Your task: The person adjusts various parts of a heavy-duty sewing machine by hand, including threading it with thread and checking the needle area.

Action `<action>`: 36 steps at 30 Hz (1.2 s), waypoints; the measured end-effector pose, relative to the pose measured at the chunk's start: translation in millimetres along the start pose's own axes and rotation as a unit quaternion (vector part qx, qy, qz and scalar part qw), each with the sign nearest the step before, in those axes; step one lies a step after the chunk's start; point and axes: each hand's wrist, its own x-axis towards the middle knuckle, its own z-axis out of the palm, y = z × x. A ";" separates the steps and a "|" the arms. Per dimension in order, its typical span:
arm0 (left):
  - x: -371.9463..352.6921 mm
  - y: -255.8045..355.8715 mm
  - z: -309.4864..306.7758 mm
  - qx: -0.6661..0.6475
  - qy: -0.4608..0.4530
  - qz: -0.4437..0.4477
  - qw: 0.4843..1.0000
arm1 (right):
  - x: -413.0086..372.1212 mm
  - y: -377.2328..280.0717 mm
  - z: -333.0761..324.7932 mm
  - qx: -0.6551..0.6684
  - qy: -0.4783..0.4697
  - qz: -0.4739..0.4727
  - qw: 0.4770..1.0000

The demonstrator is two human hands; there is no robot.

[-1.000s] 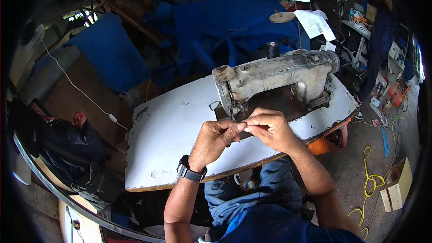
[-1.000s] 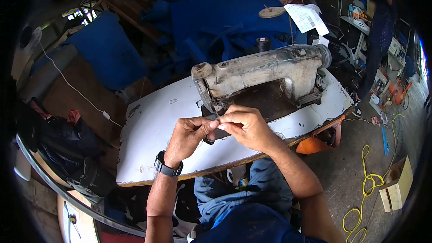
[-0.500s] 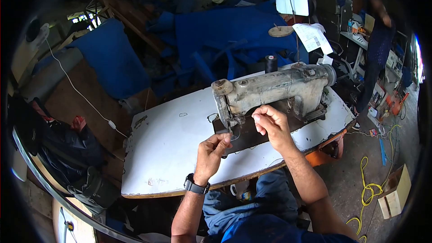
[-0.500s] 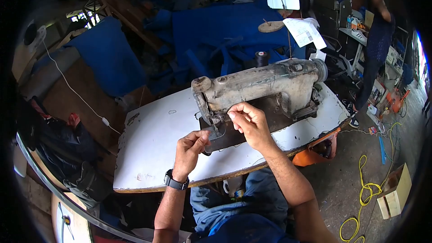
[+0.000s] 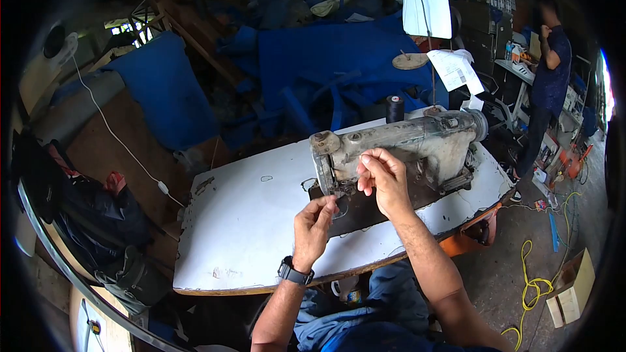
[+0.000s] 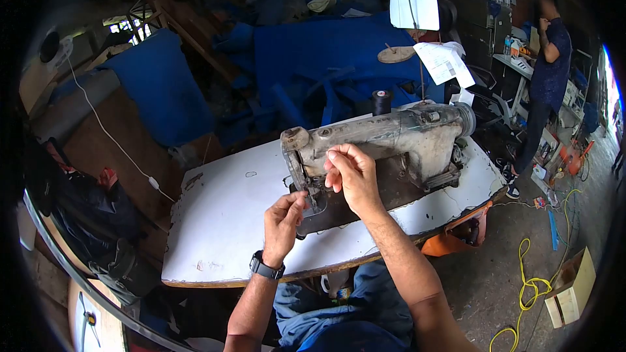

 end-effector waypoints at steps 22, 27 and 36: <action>-20.9 -26.0 -16.0 0.007 -0.015 -0.082 0.996 | -4.3 3.7 13.1 -0.082 0.039 -0.046 0.995; -15.3 -23.7 -16.8 -0.012 0.004 -0.070 0.997 | -4.5 3.3 15.6 -0.092 0.023 -0.028 0.995; 24.6 35.1 -6.0 0.102 0.062 0.156 0.980 | -5.0 2.2 12.3 -0.044 0.028 -0.039 0.998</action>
